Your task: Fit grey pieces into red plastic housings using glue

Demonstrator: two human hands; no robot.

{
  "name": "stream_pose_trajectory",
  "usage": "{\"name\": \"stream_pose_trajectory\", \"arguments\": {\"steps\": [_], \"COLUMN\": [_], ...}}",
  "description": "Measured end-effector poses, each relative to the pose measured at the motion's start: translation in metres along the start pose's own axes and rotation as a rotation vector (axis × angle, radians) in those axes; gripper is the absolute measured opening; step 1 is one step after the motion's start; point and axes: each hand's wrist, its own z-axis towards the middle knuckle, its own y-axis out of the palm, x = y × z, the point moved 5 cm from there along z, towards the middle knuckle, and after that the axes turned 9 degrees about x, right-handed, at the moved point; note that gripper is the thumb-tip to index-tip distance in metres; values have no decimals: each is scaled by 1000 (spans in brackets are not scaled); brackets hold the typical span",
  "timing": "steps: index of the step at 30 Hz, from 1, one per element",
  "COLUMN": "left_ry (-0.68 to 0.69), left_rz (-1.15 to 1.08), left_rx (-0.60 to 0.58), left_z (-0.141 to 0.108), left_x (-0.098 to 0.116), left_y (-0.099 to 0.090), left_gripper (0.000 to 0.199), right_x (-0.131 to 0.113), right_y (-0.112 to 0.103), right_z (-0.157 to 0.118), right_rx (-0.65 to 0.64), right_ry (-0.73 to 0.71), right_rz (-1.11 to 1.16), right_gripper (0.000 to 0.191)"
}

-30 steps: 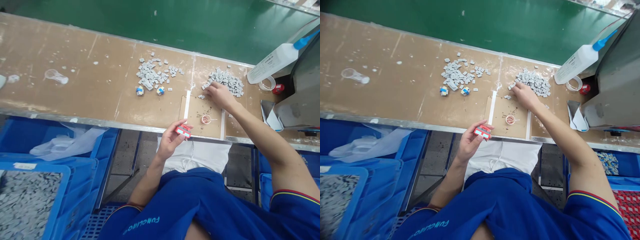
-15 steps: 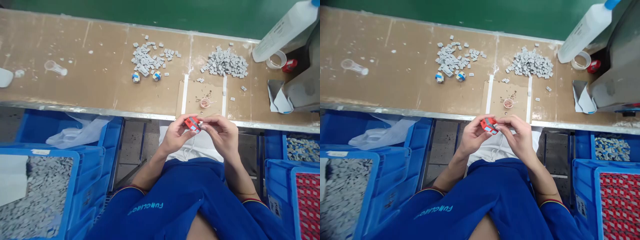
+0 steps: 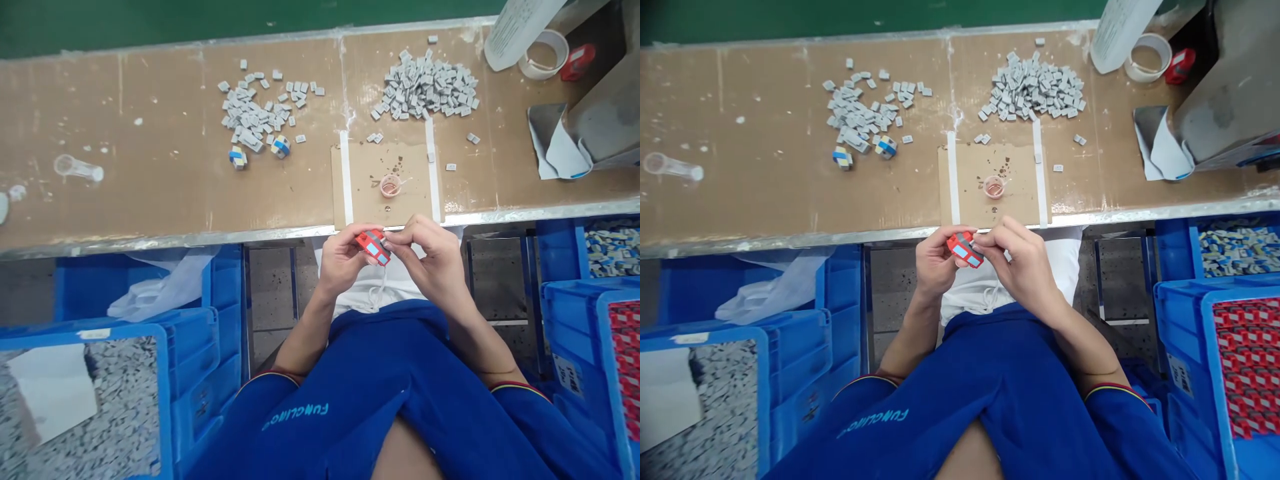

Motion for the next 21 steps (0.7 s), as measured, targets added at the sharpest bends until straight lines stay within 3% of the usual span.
{"name": "stream_pose_trajectory", "arguments": {"steps": [4, 9, 12, 18, 21], "left_ry": [28, 91, 98, 118, 197], "left_rz": [23, 81, 125, 97, 117], "left_rx": [2, 33, 63, 18, 39], "left_z": [1, 0, 0, 4, 5], "left_x": [1, 6, 6, 7, 14], "left_y": [-3, -6, -12, -16, -13], "left_gripper": [55, 43, 46, 50, 47], "right_x": [-4, -11, -8, 5, 0], "right_y": [3, 13, 15, 7, 5], "right_z": [-4, -16, -20, -7, -3], "right_rx": [-12, 90, 134, -39, -46], "right_ry": [-28, -67, -72, -4, -26], "right_rz": [-27, -172, -150, -7, -11], "right_gripper": [14, 20, 23, 17, 15]}}
